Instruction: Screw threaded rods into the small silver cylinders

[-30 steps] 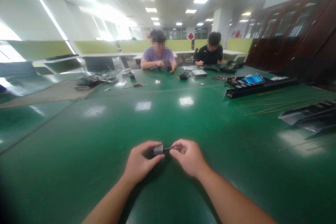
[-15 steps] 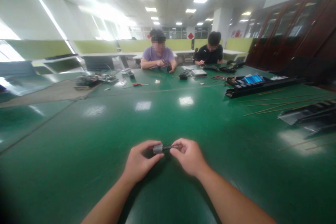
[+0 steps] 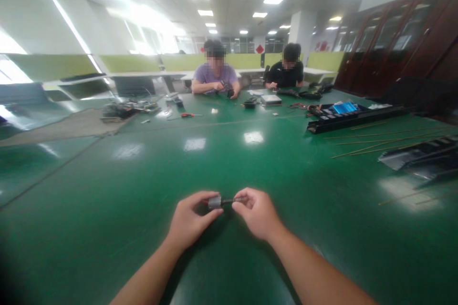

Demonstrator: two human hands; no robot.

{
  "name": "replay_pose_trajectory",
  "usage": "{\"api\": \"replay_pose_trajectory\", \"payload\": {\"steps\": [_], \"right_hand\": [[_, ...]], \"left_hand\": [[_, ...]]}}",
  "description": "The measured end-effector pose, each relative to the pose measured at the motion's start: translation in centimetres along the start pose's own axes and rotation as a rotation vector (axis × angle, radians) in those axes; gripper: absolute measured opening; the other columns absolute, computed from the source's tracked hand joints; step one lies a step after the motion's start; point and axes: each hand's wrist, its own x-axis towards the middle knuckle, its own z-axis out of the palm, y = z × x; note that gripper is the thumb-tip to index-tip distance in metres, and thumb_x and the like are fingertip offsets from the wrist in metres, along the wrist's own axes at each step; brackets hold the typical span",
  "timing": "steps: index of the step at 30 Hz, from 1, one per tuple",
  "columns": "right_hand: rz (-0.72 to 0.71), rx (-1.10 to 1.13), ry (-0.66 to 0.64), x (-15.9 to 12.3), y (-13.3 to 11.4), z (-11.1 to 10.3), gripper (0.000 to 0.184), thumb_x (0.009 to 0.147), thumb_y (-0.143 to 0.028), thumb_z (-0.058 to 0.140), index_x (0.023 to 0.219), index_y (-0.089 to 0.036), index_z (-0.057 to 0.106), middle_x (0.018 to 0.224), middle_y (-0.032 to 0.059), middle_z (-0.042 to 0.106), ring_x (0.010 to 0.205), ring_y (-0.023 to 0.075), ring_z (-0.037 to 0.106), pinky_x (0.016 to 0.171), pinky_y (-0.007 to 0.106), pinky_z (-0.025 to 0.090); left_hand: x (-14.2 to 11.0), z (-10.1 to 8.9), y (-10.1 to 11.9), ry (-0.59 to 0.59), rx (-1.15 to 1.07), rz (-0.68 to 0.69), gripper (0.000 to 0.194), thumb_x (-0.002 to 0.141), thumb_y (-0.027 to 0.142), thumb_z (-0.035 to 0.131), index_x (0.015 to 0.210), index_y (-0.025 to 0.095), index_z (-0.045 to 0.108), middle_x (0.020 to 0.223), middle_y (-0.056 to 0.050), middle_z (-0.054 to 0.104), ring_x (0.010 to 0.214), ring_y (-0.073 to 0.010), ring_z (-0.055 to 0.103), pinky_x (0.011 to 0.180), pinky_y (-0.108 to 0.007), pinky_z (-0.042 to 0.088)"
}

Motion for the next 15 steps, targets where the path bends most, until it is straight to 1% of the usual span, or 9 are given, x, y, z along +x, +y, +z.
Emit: {"api": "replay_pose_trajectory", "payload": {"steps": [5,15], "right_hand": [[0.009,0.0,-0.001,0.01,-0.15,-0.07,0.015,0.079,-0.025,0.066,0.089,-0.015,0.066,0.077,0.0032,0.069,0.064,0.0147,0.059,0.06,0.025,0.044],[-0.002,0.013,0.013,-0.01,-0.13,-0.28,0.014,0.079,-0.025,0.066,0.088,-0.015,0.067,0.078,0.0036,0.069,0.066,0.0154,0.06,0.064,0.026,0.046]], "left_hand": [[0.03,-0.1,0.2,0.007,-0.003,0.0,0.027,0.069,0.024,0.08,0.095,0.024,0.074,0.094,-0.002,0.074,0.084,-0.0204,0.068,0.079,-0.032,0.053],[0.06,-0.14,0.34,0.011,-0.003,0.002,0.027,0.069,0.026,0.078,0.095,0.021,0.075,0.094,-0.005,0.075,0.084,-0.0219,0.068,0.078,-0.034,0.055]]}}
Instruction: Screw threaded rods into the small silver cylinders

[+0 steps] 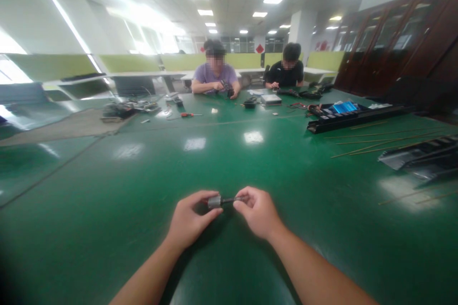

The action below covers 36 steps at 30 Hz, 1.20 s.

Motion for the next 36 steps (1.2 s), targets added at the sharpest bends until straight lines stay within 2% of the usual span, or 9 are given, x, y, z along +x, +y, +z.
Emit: {"api": "replay_pose_trajectory", "payload": {"steps": [36], "right_hand": [[-0.008,-0.012,0.035,0.21,0.17,-0.6,0.015,0.078,-0.028,0.066,0.086,-0.016,0.067,0.075,0.0031,0.068,0.064,0.0156,0.06,0.061,0.026,0.046]], "left_hand": [[0.09,0.06,0.09,0.013,0.016,-0.012,0.028,0.069,0.024,0.079,0.096,0.021,0.075,0.093,-0.006,0.075,0.081,-0.0224,0.07,0.078,-0.035,0.058]]}}
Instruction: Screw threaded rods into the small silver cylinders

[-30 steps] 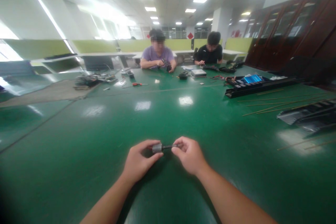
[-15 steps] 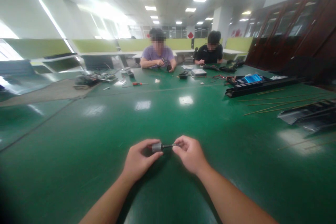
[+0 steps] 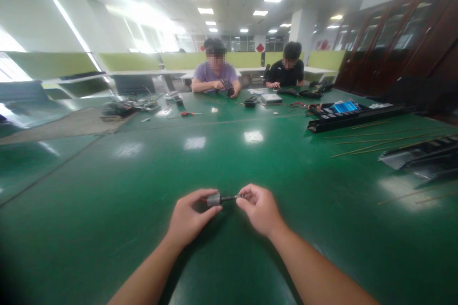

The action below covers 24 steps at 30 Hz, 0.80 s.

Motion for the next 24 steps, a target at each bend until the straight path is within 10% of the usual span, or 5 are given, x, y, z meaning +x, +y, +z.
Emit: {"api": "replay_pose_trajectory", "payload": {"steps": [24], "right_hand": [[-0.003,-0.003,0.019,0.04,0.28,-0.04,0.014,0.077,-0.028,0.066,0.086,-0.016,0.067,0.077,0.0035,0.069,0.067,0.0166,0.062,0.065,0.028,0.047]], "left_hand": [[0.01,0.01,-0.01,0.009,-0.017,-0.021,0.028,0.068,0.024,0.079,0.096,0.021,0.075,0.093,-0.006,0.075,0.079,-0.022,0.07,0.077,-0.035,0.058]]}}
